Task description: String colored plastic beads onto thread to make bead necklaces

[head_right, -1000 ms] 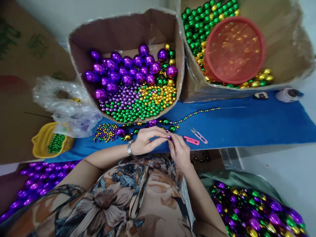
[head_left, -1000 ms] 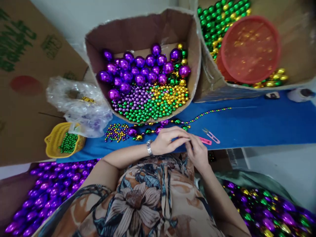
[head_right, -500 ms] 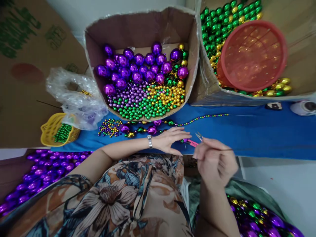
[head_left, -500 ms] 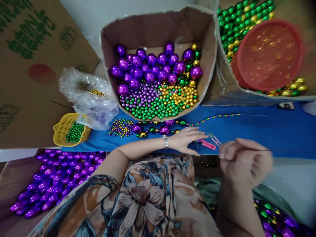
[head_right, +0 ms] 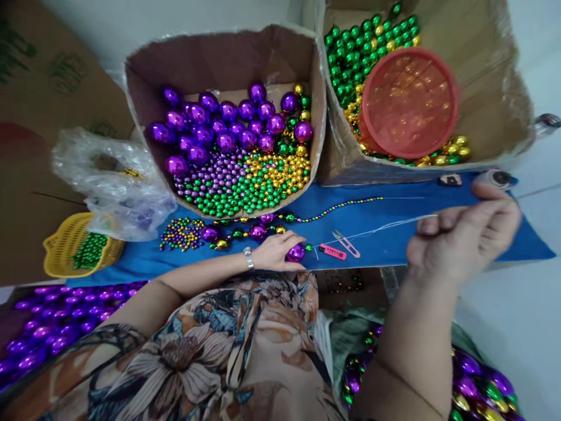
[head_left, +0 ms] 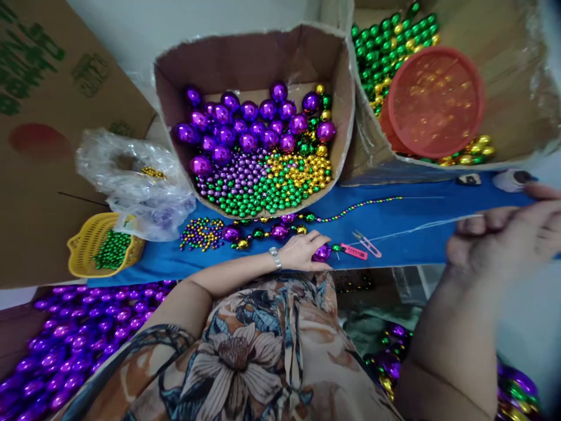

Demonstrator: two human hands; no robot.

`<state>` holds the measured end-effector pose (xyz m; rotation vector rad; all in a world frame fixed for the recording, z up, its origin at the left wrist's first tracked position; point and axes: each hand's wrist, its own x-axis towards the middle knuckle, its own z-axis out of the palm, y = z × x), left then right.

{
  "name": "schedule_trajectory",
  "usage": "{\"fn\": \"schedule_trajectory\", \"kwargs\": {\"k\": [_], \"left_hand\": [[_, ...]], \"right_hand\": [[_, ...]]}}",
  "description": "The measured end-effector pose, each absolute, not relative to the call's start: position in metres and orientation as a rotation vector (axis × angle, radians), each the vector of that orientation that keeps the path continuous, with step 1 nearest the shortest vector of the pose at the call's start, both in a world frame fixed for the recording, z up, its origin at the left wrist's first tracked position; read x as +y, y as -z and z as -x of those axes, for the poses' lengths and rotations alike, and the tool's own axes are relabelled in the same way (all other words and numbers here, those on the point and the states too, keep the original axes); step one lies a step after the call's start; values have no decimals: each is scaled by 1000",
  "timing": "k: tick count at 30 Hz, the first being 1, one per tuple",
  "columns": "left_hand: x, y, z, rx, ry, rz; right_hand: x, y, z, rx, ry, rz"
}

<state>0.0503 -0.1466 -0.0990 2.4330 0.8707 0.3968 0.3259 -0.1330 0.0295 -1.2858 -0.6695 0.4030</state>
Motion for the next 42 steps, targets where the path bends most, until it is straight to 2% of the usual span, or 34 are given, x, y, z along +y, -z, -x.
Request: {"fn": "schedule_trajectory", "kwargs": {"k": [4, 10, 13, 28, 35, 38, 40, 42], "left_hand": [[-160, 92, -29, 1036, -239, -2500], [-173, 89, -9, 1202, 147, -2692], [-174, 94, -4, 1246, 226, -2777], [-161, 99, 9, 1270, 194, -2724], [-159, 102, 9, 1272, 146, -2720], [-157, 99, 8, 1279, 130, -2720], [-153, 92, 9, 1252, 60, -2741], [-146, 82, 11, 1175, -125, -2741]], "right_hand": [[-115, 1, -336, -687, -568, 1205], [-99, 41, -324, -606, -695, 1324], [-90, 50, -319, -579, -715, 1392], [-77, 48, -321, -652, -557, 1317], [-64, 35, -375, -393, -266, 1292], [-67, 20, -368, -453, -171, 1191], [-78, 10, -340, -615, -229, 1109], [-95, 5, -302, -762, -431, 1076]]}}
